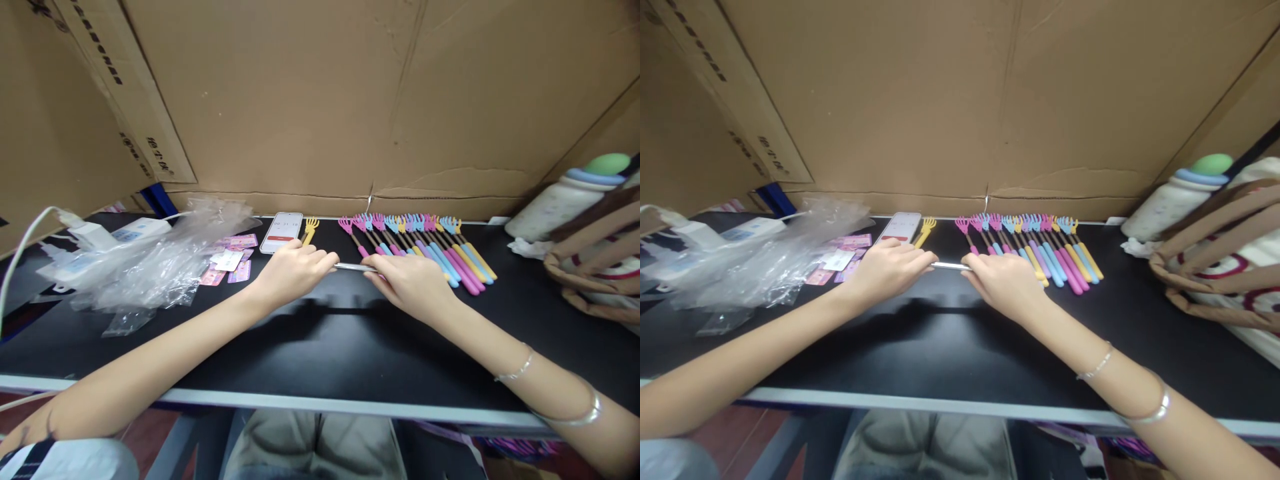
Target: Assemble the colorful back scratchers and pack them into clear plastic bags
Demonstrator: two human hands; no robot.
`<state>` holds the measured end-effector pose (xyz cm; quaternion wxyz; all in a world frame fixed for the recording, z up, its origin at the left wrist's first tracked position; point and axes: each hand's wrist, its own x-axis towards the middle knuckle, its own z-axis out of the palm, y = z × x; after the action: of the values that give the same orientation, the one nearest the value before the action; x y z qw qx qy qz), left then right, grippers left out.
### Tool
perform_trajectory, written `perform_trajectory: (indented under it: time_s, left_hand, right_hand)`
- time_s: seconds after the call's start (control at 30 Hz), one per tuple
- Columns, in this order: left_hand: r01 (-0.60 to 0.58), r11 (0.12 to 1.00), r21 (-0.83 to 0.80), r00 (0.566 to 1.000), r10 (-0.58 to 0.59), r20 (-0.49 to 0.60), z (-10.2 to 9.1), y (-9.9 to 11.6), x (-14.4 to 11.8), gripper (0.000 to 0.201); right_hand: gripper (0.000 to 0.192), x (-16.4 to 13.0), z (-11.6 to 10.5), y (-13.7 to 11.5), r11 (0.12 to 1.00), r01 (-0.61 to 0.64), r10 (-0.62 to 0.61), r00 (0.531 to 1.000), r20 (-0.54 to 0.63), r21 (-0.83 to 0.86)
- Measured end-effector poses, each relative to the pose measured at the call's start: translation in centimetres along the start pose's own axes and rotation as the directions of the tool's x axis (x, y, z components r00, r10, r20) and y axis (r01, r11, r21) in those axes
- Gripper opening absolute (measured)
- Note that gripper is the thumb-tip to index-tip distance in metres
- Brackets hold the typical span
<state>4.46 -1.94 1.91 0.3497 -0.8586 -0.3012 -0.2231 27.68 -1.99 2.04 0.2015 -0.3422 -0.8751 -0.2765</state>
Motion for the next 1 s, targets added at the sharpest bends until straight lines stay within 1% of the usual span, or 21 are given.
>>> perform_trajectory:
  time_s: [0.1, 0.17, 0.23, 0.3, 0.37, 0.47, 0.5, 0.53, 0.57, 0.63, 0.7, 0.77, 0.9, 1.0]
  left_hand:
    - [-0.012, 1.000, -0.010, 1.000, 0.012, -0.006, 0.2, 0.7, -0.1, 0.020]
    - [-0.029, 0.999, -0.024, 1.000, 0.029, -0.004, 0.1, 1.1, 0.0, 0.021]
    - [-0.039, 0.999, -0.026, 0.999, 0.039, -0.007, -0.4, 1.0, 0.2, 0.023]
    - [-0.046, 0.999, -0.001, 0.999, 0.046, -0.018, -1.0, 0.2, 0.2, 0.023]
    - [-0.059, 0.997, 0.054, 0.998, 0.061, -0.027, -1.5, -1.2, -0.2, 0.023]
    - [-0.064, 0.989, 0.132, 0.997, 0.068, -0.021, -2.1, -4.3, -1.6, 0.030]
    - [-0.049, 0.989, 0.143, 0.999, 0.050, 0.002, -2.2, -5.5, -2.3, 0.031]
    - [-0.040, 0.989, 0.143, 0.999, 0.036, 0.028, -2.2, -6.6, -3.0, 0.030]
    - [-0.035, 0.989, 0.143, 0.999, 0.030, 0.041, -2.2, -7.6, -3.8, 0.029]
    - [-0.059, 0.985, 0.165, 0.997, 0.050, 0.060, -2.2, -9.2, -5.1, 0.030]
    - [-0.091, 0.973, 0.212, 0.995, 0.079, 0.063, -2.1, -10.2, -5.9, 0.031]
    - [-0.099, 0.966, 0.238, 0.994, 0.086, 0.067, -2.1, -10.8, -6.2, 0.031]
    - [-0.059, 0.972, 0.229, 0.992, 0.032, 0.118, -2.0, -11.8, -6.3, 0.031]
    - [-0.035, 0.976, 0.216, 0.990, 0.004, 0.141, -2.0, -12.7, -6.9, 0.032]
  right_hand:
    - [0.022, 0.0, 0.2, -0.9, 1.000, 0.020, -0.020, 0.999, 0.024, 0.009]
    - [0.026, 0.0, 0.3, -1.3, 0.999, 0.049, -0.048, 0.998, 0.034, -0.008]
    - [0.031, 0.0, 0.1, -1.3, 0.997, 0.062, -0.061, 0.998, 0.018, -0.036]
    - [0.033, -0.1, -0.3, -0.6, 0.995, 0.075, -0.076, 0.997, -0.014, -0.069]
    - [0.035, -0.4, -0.8, 0.7, 0.987, 0.097, -0.102, 0.994, -0.037, -0.126]
    - [0.037, -1.8, -1.4, 4.0, 0.961, 0.117, -0.136, 0.989, -0.060, -0.251]
    - [0.035, -2.5, -1.6, 5.3, 0.949, 0.120, -0.151, 0.985, -0.084, -0.293]
    - [0.034, -3.2, -1.8, 6.6, 0.940, 0.139, -0.168, 0.984, -0.067, -0.312]
    - [0.038, -3.9, -1.9, 7.8, 0.939, 0.120, -0.155, 0.984, -0.084, -0.323]
    - [0.052, -5.1, -2.1, 9.9, 0.935, 0.074, -0.081, 0.997, -0.005, -0.348]
    - [0.059, -5.9, -2.2, 11.2, 0.931, 0.040, -0.023, 0.998, 0.052, -0.362]
    - [0.061, -6.2, -2.1, 11.9, 0.932, 0.009, 0.027, 0.995, 0.096, -0.362]
    - [0.060, -6.1, -1.7, 12.9, 0.942, -0.049, 0.099, 0.986, 0.135, -0.333]
    - [0.055, -6.4, -1.4, 14.1, 0.934, -0.050, 0.112, 0.981, 0.156, -0.354]
